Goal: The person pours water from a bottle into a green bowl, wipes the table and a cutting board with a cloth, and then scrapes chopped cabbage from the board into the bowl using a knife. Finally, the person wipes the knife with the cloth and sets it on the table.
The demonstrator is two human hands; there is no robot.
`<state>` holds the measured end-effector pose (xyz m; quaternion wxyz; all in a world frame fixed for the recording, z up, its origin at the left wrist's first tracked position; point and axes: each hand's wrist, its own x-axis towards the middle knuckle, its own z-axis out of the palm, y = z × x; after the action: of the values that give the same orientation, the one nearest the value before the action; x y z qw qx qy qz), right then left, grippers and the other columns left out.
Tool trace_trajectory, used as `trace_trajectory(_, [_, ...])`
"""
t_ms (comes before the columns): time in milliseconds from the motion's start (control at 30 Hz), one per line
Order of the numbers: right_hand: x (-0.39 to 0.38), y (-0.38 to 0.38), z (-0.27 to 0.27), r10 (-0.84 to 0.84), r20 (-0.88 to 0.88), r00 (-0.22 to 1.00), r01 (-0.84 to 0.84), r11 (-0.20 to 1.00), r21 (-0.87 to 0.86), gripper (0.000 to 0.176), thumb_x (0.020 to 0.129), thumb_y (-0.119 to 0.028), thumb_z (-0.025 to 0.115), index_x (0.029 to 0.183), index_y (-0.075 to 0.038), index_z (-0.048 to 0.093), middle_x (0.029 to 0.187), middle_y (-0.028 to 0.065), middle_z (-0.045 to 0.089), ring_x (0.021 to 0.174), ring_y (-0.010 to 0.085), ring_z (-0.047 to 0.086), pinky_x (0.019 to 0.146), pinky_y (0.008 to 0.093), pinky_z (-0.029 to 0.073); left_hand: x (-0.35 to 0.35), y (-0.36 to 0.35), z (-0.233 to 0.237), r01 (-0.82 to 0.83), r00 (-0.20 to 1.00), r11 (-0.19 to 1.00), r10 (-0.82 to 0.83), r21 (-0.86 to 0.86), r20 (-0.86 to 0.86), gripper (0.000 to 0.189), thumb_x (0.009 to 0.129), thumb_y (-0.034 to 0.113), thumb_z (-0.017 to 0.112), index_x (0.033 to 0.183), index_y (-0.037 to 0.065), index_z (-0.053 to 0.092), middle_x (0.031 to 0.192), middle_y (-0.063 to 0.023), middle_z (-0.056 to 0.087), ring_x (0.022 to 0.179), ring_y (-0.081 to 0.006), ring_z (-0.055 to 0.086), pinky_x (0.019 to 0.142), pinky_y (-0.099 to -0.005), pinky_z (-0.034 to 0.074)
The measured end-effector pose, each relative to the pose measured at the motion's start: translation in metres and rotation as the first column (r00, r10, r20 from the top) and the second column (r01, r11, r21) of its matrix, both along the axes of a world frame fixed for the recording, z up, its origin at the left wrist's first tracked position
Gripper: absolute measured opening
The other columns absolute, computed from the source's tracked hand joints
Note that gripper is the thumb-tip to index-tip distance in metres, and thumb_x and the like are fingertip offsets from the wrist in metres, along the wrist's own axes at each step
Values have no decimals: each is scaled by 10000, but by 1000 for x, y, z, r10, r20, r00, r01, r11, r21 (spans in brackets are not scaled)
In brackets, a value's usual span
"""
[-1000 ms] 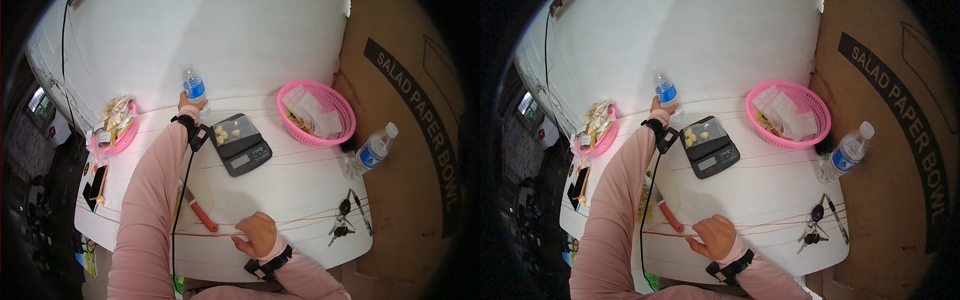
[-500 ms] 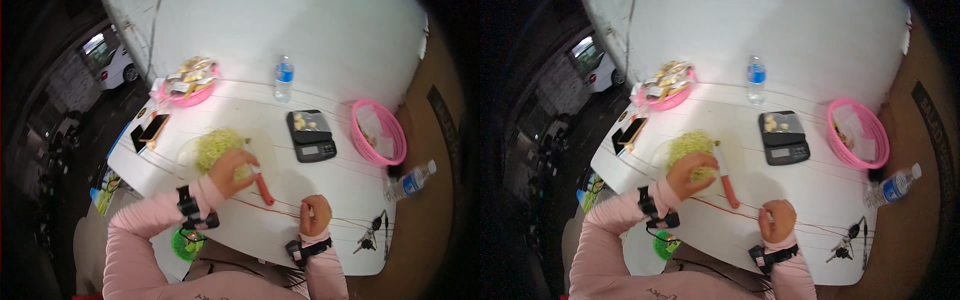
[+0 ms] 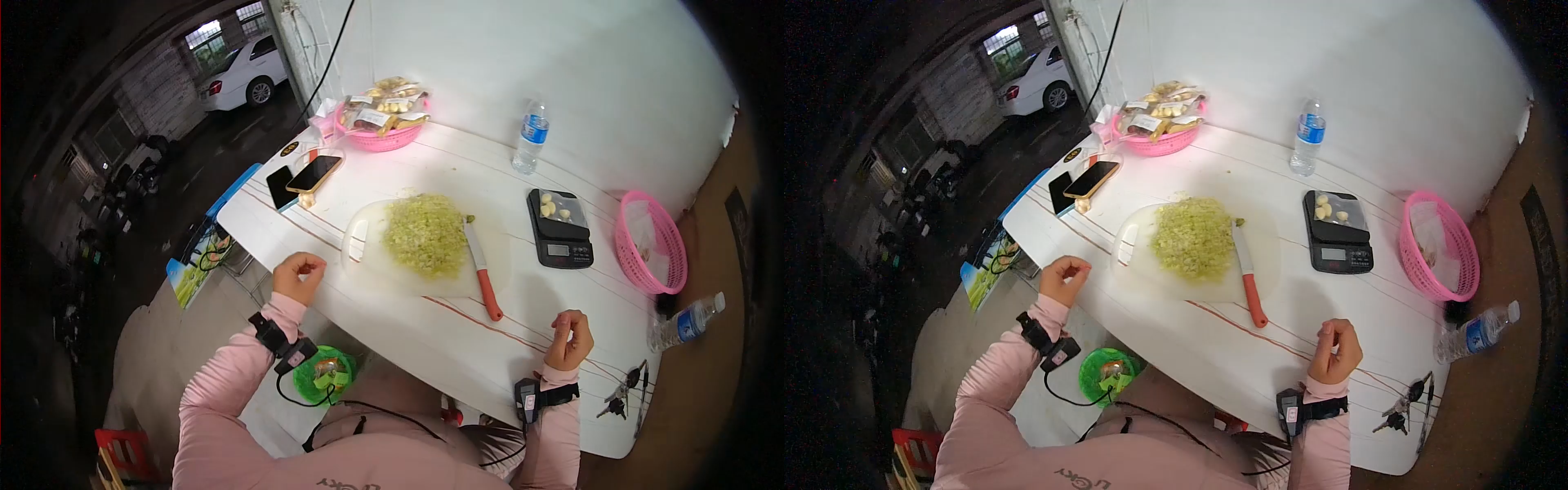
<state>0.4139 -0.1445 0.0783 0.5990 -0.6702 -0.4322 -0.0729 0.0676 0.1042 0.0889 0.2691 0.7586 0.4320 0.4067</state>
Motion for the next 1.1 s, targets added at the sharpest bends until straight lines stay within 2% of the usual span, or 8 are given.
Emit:
trace_trajectory(367, [7, -1, -10, -61, -62, 996, 62, 998, 4, 142, 880, -64, 475, 765, 6, 522, 622, 49, 513, 546, 98, 459, 508, 218, 354, -36, 66, -17, -104, 932, 958, 188, -269, 310, 90, 804, 70, 585, 832, -1, 632, 738, -24, 630, 675, -91, 578, 620, -209, 440])
trace_trajectory(467, [6, -1, -12, -61, -119, 991, 60, 998, -12, 144, 886, -78, 477, 773, 5, 512, 627, 54, 513, 560, 103, 468, 516, 224, 363, -28, 83, 2, -69, 937, 978, 132, -198, 324, 102, 817, 87, 579, 857, 7, 628, 744, -17, 619, 684, -91, 565, 620, -202, 422])
trace_trajectory(600, [9, 1, -17, -67, -149, 987, 65, 998, -20, 173, 896, -106, 471, 758, -4, 493, 625, 52, 506, 554, 104, 448, 507, 229, 351, -17, 139, 30, -30, 943, 992, 69, -124, 325, 122, 831, 105, 570, 884, 7, 619, 757, -17, 611, 691, -91, 554, 621, -203, 421])
trace_trajectory(767, [11, 2, -20, -94, -111, 989, 93, 996, -13, 175, 921, -131, 415, 795, -18, 462, 635, 42, 472, 537, 85, 395, 489, 213, 324, 17, 226, 66, -15, 955, 943, 112, -332, 275, 249, 813, 233, 602, 947, 25, 619, 800, -10, 606, 711, -95, 537, 612, -217, 415])
trace_trajectory(900, [16, 2, -23, -136, -139, 981, 134, 991, -29, 188, 924, -141, 398, 785, -32, 461, 649, 51, 480, 538, 87, 396, 484, 214, 315, 45, 319, 61, -20, 996, 983, 35, -183, 79, 354, 815, 345, 576, 971, 30, 617, 856, -20, 600, 756, -102, 525, 640, -252, 412])
trace_trajectory(967, [19, 1, -23, -165, -134, 977, 157, 985, -67, 193, 927, -152, 391, 788, -36, 458, 652, 52, 476, 537, 86, 394, 483, 213, 314, 59, 361, 58, -37, 999, 877, 49, -479, 14, 508, 795, 514, 529, 1126, 130, 570, 1183, -28, 506, 1074, -168, 444, 918, -342, 317])
trace_trajectory(1000, [20, 4, -23, -171, -142, 975, 163, 984, -69, 193, 927, -152, 391, 788, -36, 458, 652, 52, 476, 537, 86, 394, 483, 213, 314, 67, 368, 56, 0, 998, 857, 32, -515, 53, 630, 763, 597, 499, 1200, 144, 536, 1319, -49, 408, 1197, -212, 352, 991, -372, 237])
trace_trajectory(1100, [21, 9, -22, -229, -156, 961, 221, 973, -69, 217, 934, -158, 404, 758, -39, 449, 652, 33, 454, 522, 80, 380, 465, 214, 300, 95, 376, 59, -37, 996, 925, 64, -379, 59, 601, 864, 495, 419, 1211, 12, 510, 1261, -116, 488, 1150, -191, 435, 974, -290, 302])
